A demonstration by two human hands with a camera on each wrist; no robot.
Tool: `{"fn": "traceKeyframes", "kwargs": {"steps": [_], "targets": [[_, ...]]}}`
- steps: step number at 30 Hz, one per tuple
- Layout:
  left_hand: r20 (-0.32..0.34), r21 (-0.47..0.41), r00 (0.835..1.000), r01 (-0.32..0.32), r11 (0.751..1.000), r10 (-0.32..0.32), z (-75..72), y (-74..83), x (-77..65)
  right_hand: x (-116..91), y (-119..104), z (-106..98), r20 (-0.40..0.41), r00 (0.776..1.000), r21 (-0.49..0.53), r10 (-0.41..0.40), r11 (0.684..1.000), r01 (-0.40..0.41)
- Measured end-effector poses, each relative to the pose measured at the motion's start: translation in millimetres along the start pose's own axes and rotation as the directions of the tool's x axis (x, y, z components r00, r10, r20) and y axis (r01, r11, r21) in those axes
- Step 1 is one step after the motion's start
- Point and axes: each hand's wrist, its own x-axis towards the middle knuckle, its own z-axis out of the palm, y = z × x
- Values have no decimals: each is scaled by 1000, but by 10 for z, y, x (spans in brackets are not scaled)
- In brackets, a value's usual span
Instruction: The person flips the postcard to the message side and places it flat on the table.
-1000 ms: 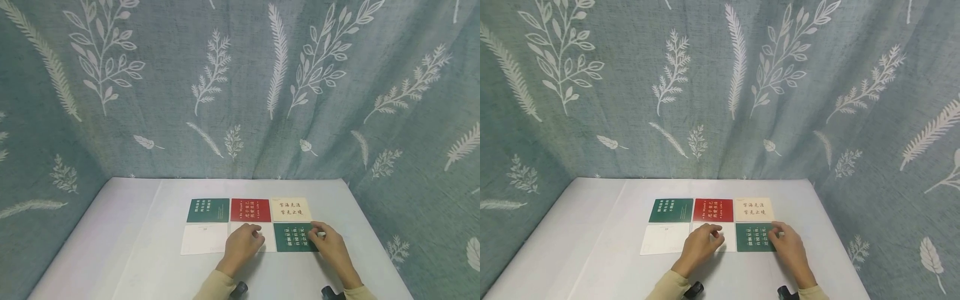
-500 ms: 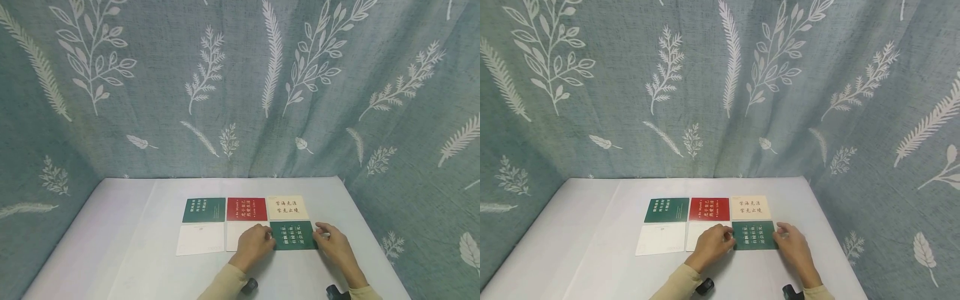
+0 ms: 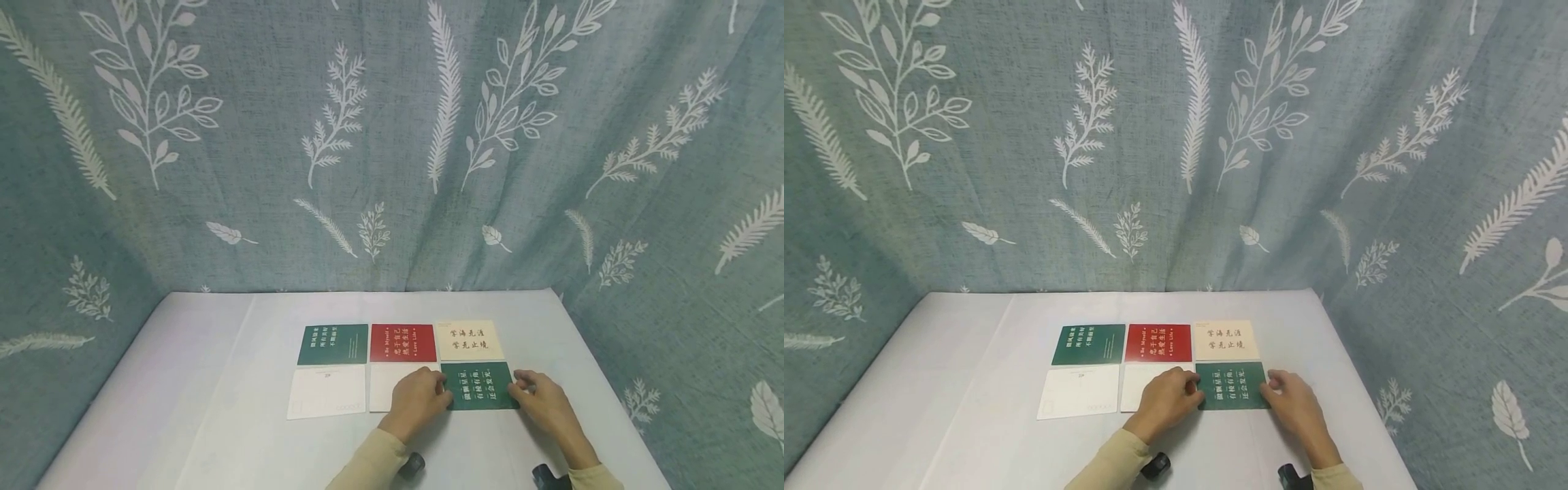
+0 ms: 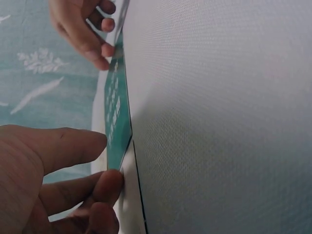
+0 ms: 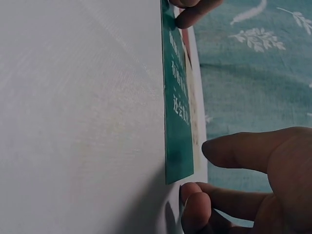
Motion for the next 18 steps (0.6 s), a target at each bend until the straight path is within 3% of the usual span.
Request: {"fn": "traceKeyframes", "kwargs": {"steps": [11, 18], "targets": [[9, -6, 1000, 16, 1000, -16, 19, 9, 25, 31, -22, -1, 16, 1000, -35, -14, 999, 15], [22, -2, 999, 24, 1000, -24, 30, -2, 20, 49, 17, -16, -26, 999, 42, -18, 999, 19]]}}
